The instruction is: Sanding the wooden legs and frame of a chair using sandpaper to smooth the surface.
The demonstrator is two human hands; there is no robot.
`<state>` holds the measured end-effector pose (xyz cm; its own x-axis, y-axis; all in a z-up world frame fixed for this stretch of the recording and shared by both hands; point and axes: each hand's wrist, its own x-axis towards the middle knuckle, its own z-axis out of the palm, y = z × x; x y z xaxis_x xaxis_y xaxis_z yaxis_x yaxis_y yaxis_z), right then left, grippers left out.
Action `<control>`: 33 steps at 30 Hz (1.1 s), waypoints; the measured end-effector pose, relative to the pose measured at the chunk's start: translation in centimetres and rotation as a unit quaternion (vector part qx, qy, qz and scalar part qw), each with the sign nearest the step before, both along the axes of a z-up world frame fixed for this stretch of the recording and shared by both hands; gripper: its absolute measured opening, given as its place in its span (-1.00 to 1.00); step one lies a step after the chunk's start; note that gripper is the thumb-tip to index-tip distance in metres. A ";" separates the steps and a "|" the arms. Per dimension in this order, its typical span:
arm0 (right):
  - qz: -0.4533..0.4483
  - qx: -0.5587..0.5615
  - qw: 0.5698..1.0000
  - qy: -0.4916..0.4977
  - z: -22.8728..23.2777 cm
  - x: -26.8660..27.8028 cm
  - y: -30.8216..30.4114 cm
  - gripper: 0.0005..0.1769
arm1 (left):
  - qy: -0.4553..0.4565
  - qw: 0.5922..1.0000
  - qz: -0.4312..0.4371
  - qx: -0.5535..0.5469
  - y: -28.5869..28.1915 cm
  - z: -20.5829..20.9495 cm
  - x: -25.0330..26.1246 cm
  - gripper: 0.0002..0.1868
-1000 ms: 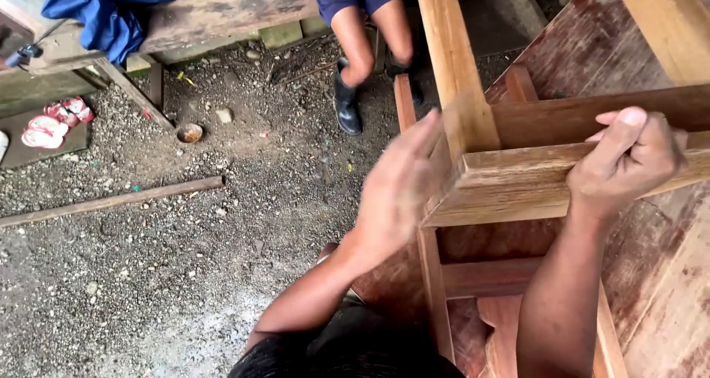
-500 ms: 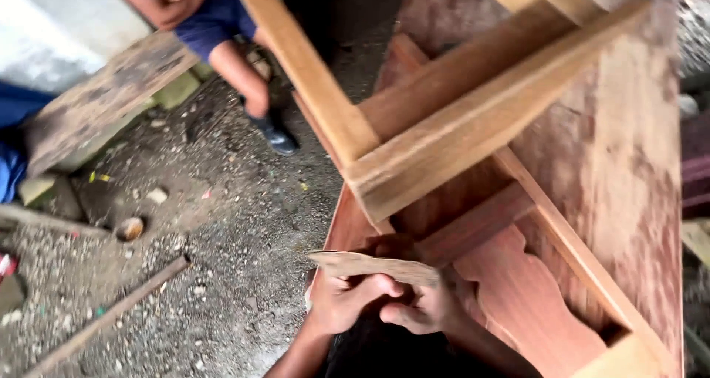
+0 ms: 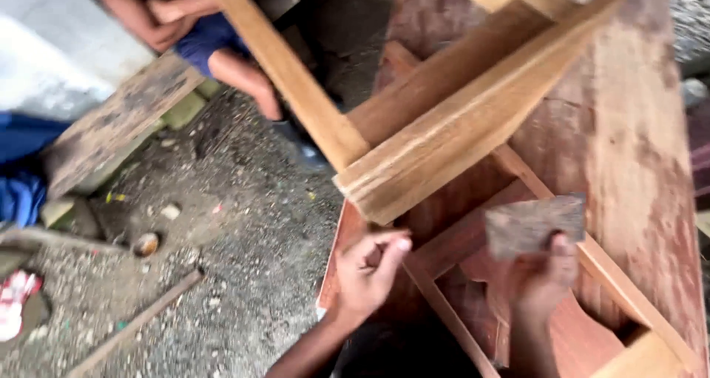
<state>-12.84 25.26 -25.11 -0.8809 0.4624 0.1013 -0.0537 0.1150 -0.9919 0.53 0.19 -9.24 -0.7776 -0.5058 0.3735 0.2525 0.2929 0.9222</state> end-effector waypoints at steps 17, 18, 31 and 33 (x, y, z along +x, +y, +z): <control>0.271 0.019 0.916 -0.296 -10.8 8.1 1.5 -0.61 | 0.096 0.994 -0.044 -0.009 -8.8 3.9 -4.3 -0.66; 0.248 -0.053 0.916 -0.312 -11.9 8.8 1.7 -0.69 | 0.090 0.995 -0.045 -0.005 -8.8 4.0 -4.4 -0.67; 0.203 0.321 0.909 -0.170 -10.4 13.4 0.7 -0.46 | 0.166 0.978 0.074 -0.103 -6.2 3.7 -6.4 -0.32; 0.158 0.304 0.907 -0.243 -8.9 14.5 -0.4 -0.39 | 0.237 0.958 0.092 -0.130 -4.5 4.0 -7.2 -0.58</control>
